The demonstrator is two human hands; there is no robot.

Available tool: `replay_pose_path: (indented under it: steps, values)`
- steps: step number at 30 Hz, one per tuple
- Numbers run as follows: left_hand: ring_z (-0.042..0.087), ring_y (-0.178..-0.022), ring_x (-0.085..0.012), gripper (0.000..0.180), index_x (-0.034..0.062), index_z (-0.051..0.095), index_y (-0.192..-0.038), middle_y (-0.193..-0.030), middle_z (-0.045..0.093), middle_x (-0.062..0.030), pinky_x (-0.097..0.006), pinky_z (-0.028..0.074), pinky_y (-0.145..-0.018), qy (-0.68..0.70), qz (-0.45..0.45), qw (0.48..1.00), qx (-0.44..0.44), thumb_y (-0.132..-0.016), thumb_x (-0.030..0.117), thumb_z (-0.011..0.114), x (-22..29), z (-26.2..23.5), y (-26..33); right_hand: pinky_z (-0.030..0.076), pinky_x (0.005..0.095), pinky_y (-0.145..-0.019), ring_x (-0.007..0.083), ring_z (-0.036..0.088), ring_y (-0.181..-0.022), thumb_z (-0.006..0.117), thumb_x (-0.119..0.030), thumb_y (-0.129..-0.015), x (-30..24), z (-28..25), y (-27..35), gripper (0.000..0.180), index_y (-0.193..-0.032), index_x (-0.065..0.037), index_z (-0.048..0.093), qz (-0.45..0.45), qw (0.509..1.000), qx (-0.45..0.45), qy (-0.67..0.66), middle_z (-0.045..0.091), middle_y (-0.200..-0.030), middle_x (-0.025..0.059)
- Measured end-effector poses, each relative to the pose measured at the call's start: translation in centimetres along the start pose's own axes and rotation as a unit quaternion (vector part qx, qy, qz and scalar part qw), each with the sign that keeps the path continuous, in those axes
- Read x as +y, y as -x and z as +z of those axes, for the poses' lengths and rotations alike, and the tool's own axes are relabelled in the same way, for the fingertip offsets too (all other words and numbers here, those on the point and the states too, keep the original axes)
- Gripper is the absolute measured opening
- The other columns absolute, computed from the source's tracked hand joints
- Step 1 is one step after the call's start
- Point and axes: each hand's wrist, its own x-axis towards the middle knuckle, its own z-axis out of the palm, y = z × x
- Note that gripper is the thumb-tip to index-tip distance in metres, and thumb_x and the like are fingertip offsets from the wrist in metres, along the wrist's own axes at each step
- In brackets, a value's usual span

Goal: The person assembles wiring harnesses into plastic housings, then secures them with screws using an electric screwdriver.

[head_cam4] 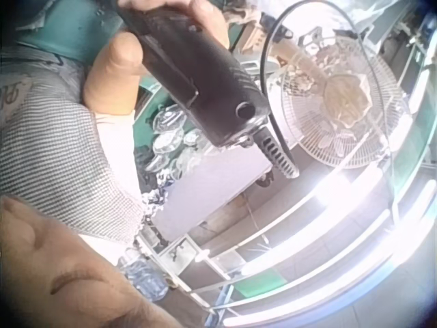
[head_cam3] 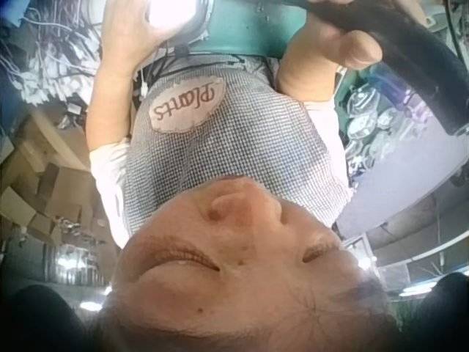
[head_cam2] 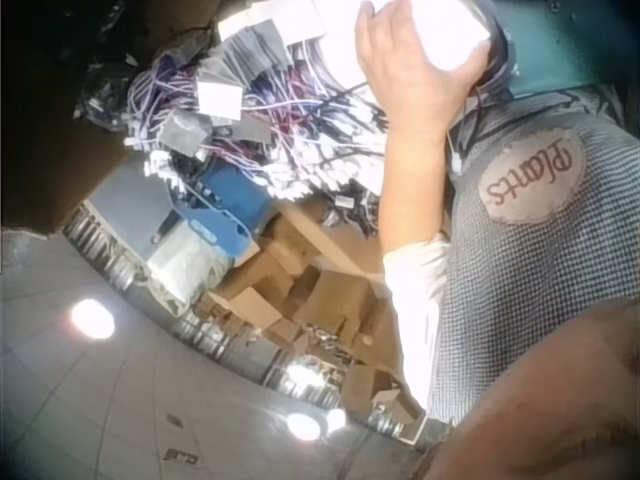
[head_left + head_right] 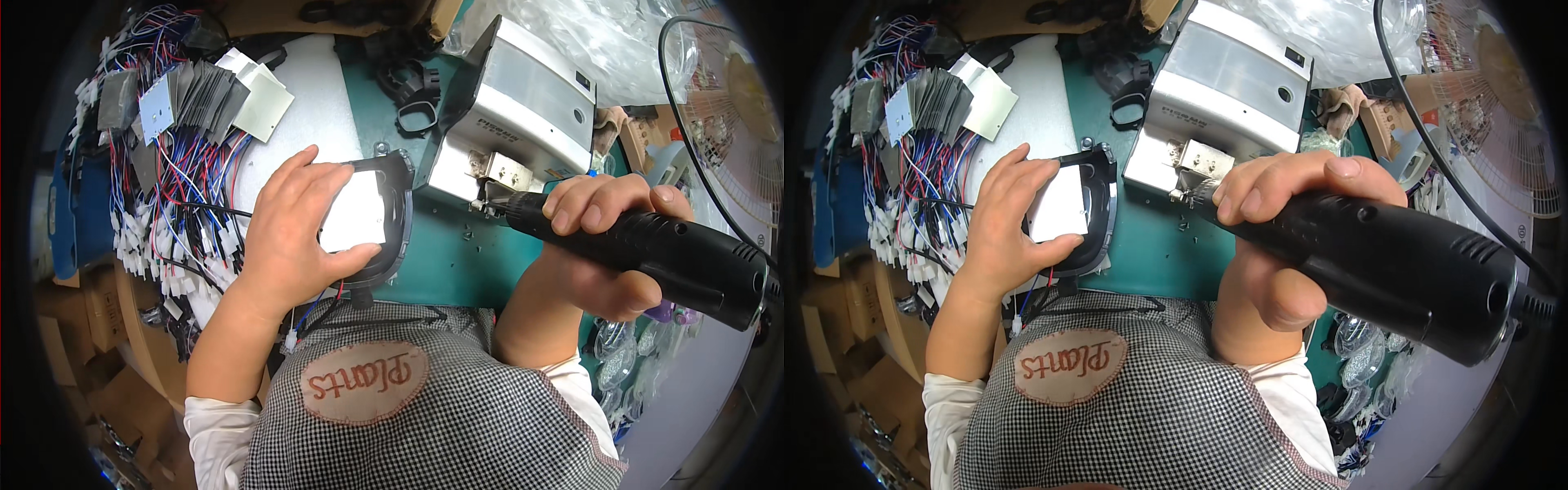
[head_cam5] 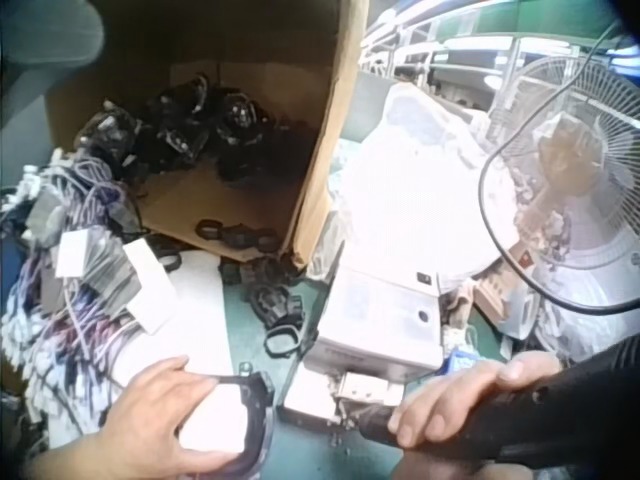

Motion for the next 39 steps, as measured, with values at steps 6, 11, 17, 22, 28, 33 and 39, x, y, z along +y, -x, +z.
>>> replay_pose_path:
  steps: [6,11,17,22,28,33,39]
  values:
    - [0.048,-0.119,-0.0398,0.072,0.0035,0.057,-0.116,-0.115,0.060,-0.0142,-0.046,0.040,-0.099,-0.002,-0.002,1.000,-0.002,-0.051,0.022,0.082,0.1,0.0,-0.1,0.052,0.0313,-0.052,0.0199,0.057,-0.056,0.071,-0.056,-0.073,-0.1,0.1,-0.1,0.079,-0.122,-0.004,0.037,0.017,1.000,0.002,-0.022,0.057,-0.074,0.0112]
    - [0.050,-0.116,-0.0388,0.071,0.0013,0.058,-0.113,-0.111,0.060,-0.0140,-0.045,0.042,-0.098,-0.007,0.000,1.000,0.011,-0.051,0.024,0.084,0.0,-0.1,0.0,0.052,0.0308,-0.052,0.0191,0.056,-0.056,0.077,-0.051,-0.070,-0.2,0.7,-0.1,0.078,-0.117,-0.001,0.041,0.102,0.993,-0.019,-0.049,0.057,-0.073,0.0110]
    - [0.043,-0.125,-0.0395,0.071,0.0041,0.058,-0.116,-0.120,0.057,-0.0145,-0.046,0.038,-0.101,0.006,-0.024,1.000,-0.010,-0.053,0.024,0.083,0.0,-0.2,0.4,0.050,0.0346,-0.054,0.0208,0.055,-0.058,0.062,-0.054,-0.083,0.4,1.5,-0.1,0.074,-0.129,-0.001,0.037,0.089,0.985,-0.097,-0.111,0.053,-0.078,0.0113]
    - [0.028,-0.134,-0.0413,0.074,0.0066,0.056,-0.123,-0.135,0.044,-0.0174,-0.050,0.031,-0.106,0.013,-0.046,0.998,-0.032,-0.058,0.032,0.082,-0.1,-1.5,1.0,0.047,0.0321,-0.052,0.0186,0.054,-0.057,0.061,-0.057,-0.083,1.2,3.1,-0.9,0.075,-0.130,-0.003,0.040,0.071,0.974,-0.137,-0.168,0.053,-0.079,0.0089]
    - [0.034,-0.131,-0.0398,0.077,0.0080,0.052,-0.127,-0.139,0.039,-0.0193,-0.047,0.033,-0.105,0.024,-0.065,0.996,-0.048,-0.060,0.033,0.080,-1.6,-2.5,2.1,0.047,0.0315,-0.052,0.0177,0.054,-0.058,0.061,-0.059,-0.081,2.2,5.7,-0.9,0.079,-0.131,-0.003,0.040,0.071,0.958,-0.155,-0.231,0.052,-0.079,0.0077]
    - [0.044,-0.124,-0.0353,0.075,0.0064,0.052,-0.126,-0.139,0.037,-0.0175,-0.040,0.041,-0.100,0.114,-0.112,0.985,-0.064,-0.060,0.027,0.081,-2.1,-2.3,2.3,0.048,0.0313,-0.054,0.0181,0.056,-0.060,0.062,-0.059,-0.081,3.2,7.5,-1.1,0.079,-0.132,-0.003,0.039,0.063,0.941,-0.204,-0.263,0.054,-0.082,0.0080]
    - [0.044,-0.123,-0.0338,0.075,0.0080,0.054,-0.126,-0.137,0.039,-0.0170,-0.039,0.041,-0.100,0.116,-0.087,0.988,-0.049,-0.059,0.024,0.084,-2.5,-2.0,2.3,0.051,0.0343,-0.059,0.0211,0.058,-0.065,0.063,-0.057,-0.081,4.4,9.4,0.0,0.080,-0.134,-0.003,0.037,0.082,0.931,-0.195,-0.299,0.054,-0.084,0.0098]
